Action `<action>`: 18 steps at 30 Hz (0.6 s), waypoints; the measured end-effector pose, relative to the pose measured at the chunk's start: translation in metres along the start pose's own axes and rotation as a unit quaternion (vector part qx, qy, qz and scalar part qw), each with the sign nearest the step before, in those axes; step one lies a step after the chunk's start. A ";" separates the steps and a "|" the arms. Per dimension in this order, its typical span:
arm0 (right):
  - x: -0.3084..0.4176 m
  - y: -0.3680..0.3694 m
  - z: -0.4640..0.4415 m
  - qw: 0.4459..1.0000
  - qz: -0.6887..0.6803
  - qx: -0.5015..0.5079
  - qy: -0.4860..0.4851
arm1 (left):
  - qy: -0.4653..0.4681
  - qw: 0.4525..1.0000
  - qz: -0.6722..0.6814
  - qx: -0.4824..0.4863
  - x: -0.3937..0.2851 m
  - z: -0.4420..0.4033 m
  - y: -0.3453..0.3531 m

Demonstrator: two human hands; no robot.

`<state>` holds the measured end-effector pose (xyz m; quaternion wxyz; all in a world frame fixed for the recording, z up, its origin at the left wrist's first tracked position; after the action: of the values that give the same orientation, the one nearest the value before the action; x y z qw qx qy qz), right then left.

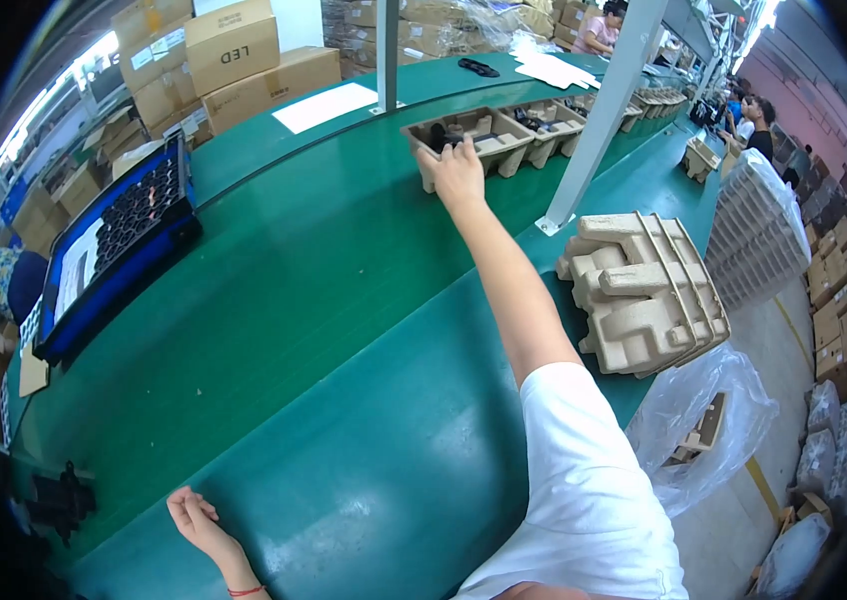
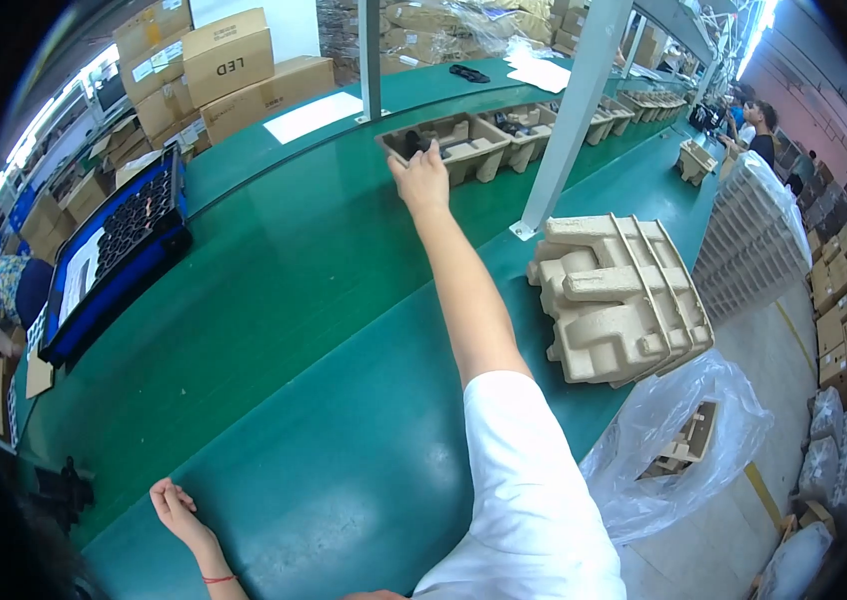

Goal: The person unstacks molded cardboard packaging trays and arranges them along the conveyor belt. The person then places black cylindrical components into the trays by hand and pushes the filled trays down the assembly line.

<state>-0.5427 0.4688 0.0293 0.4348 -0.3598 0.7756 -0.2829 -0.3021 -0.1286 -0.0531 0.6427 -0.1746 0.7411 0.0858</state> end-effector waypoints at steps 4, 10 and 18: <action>-0.040 0.026 -0.014 0.993 -0.020 0.084 0.083 | 0.003 1.000 -0.019 0.008 0.001 0.001 0.001; -0.087 0.071 -0.031 0.987 0.043 0.077 0.135 | -0.015 0.997 -0.068 0.016 0.000 0.003 0.009; -0.155 0.116 -0.038 0.961 0.021 0.151 0.231 | -0.005 0.976 -0.198 0.086 -0.014 0.004 0.016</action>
<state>-0.5559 0.6655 0.0322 0.2987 -0.1988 0.8106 -0.4628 -0.3026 -0.1106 -0.0418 0.6635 -0.2613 0.6929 -0.1066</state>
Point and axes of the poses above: each hand's wrist, its own z-axis away from the middle knuckle, its own y-axis out of the palm, x = y × z, the point moved 6 cm from there along -z, towards the middle knuckle, and after that the axes turned 9 degrees about x, right-handed, at the moved point
